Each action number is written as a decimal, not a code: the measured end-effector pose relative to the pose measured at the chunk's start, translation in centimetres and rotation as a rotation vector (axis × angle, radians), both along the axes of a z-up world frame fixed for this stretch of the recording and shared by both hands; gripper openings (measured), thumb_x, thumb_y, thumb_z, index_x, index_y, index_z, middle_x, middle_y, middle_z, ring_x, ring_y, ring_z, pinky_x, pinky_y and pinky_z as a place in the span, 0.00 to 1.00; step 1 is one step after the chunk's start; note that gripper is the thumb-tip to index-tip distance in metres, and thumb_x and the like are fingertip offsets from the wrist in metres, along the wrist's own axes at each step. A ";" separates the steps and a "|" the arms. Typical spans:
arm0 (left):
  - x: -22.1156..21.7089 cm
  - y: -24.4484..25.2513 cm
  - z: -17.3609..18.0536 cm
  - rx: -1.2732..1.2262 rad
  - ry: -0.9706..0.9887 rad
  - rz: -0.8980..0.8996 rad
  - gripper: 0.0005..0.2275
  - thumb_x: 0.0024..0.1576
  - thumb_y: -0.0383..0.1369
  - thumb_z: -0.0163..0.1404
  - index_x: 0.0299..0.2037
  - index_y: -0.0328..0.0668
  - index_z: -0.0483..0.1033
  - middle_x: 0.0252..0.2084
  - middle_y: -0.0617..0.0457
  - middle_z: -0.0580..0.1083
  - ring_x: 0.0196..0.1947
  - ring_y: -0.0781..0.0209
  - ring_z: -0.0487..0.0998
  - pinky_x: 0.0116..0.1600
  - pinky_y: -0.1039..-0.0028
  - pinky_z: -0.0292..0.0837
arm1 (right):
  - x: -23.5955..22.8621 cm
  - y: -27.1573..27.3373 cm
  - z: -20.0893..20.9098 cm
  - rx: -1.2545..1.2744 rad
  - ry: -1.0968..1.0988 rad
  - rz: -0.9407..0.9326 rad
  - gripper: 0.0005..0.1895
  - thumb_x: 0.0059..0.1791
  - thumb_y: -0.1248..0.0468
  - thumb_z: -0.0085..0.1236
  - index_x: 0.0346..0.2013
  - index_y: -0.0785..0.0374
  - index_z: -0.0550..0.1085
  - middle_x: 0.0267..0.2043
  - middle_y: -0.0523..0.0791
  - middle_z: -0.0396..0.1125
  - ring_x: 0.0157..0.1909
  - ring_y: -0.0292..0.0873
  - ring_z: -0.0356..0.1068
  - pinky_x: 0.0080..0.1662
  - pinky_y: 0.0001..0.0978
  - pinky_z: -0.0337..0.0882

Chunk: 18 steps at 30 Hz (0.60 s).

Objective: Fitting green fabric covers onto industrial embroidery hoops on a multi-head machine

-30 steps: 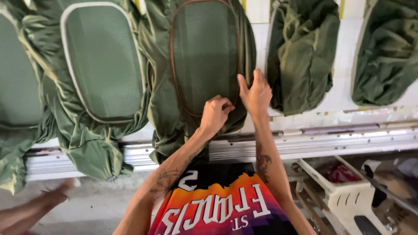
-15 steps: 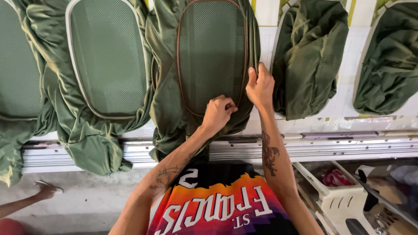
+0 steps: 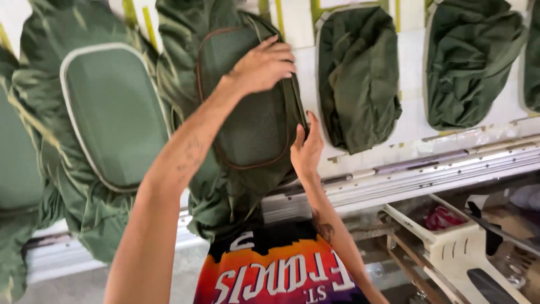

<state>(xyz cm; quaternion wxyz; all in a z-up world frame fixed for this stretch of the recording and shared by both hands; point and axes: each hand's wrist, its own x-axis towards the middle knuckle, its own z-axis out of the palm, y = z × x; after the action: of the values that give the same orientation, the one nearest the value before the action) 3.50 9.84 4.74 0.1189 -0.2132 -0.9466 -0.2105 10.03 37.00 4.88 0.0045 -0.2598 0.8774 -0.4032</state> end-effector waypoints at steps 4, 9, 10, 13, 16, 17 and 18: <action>-5.2 -2.1 -2.9 -0.020 0.208 0.001 0.07 0.68 0.37 0.58 0.38 0.48 0.79 0.38 0.60 0.70 0.40 0.61 0.70 0.57 0.70 0.58 | -0.6 -1.1 2.7 0.039 0.050 0.063 0.26 0.61 0.68 0.45 0.74 0.64 0.54 0.73 0.54 0.59 0.68 0.58 0.67 0.57 0.42 0.74; -10.2 -1.2 -4.6 0.213 0.122 0.292 0.07 0.66 0.30 0.51 0.38 0.35 0.71 0.39 0.47 0.72 0.41 0.47 0.71 0.49 0.57 0.67 | -0.3 -6.6 4.3 0.293 0.270 0.060 0.34 0.63 0.48 0.39 0.77 0.65 0.50 0.77 0.54 0.52 0.77 0.66 0.54 0.67 0.60 0.66; -11.0 -1.3 -4.7 0.210 0.117 0.309 0.07 0.66 0.30 0.51 0.38 0.35 0.71 0.39 0.47 0.72 0.41 0.47 0.71 0.49 0.57 0.67 | -1.6 -7.8 3.3 0.290 0.265 0.077 0.34 0.63 0.48 0.39 0.77 0.65 0.50 0.77 0.54 0.52 0.77 0.66 0.54 0.67 0.60 0.66; -12.2 -2.2 -4.9 0.550 0.177 0.187 0.13 0.71 0.31 0.41 0.32 0.38 0.62 0.29 0.49 0.63 0.28 0.51 0.65 0.38 0.63 0.61 | -5.3 -11.5 0.6 0.284 0.243 0.154 0.31 0.65 0.53 0.36 0.79 0.65 0.44 0.80 0.54 0.46 0.82 0.64 0.43 0.71 0.58 0.62; -11.1 -4.5 -2.1 1.111 0.116 0.176 0.12 0.70 0.33 0.36 0.38 0.40 0.72 0.24 0.55 0.65 0.27 0.63 0.66 0.42 0.68 0.69 | -10.3 -15.3 -0.6 0.279 0.385 0.086 0.26 0.64 0.52 0.42 0.75 0.59 0.56 0.75 0.51 0.56 0.75 0.62 0.57 0.64 0.57 0.67; -9.7 -5.3 0.5 1.063 0.126 0.206 0.16 0.70 0.41 0.34 0.40 0.41 0.72 0.28 0.55 0.68 0.31 0.62 0.70 0.44 0.70 0.70 | -11.7 -16.3 -0.6 0.276 0.437 0.093 0.20 0.61 0.54 0.49 0.67 0.53 0.65 0.65 0.45 0.63 0.60 0.57 0.60 0.52 0.52 0.63; -8.3 -6.0 3.1 1.014 0.136 0.234 0.21 0.71 0.50 0.33 0.42 0.42 0.72 0.32 0.54 0.71 0.34 0.62 0.74 0.45 0.71 0.71 | -13.2 -17.3 -0.7 0.274 0.490 0.099 0.15 0.57 0.56 0.57 0.59 0.47 0.73 0.55 0.39 0.70 0.46 0.52 0.64 0.40 0.47 0.58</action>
<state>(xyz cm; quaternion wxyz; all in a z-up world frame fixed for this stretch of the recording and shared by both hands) -4.83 3.79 7.80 0.2913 -0.0350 -0.7334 -0.6133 -3.12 19.73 4.19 -0.1530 -0.3891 0.8849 -0.2053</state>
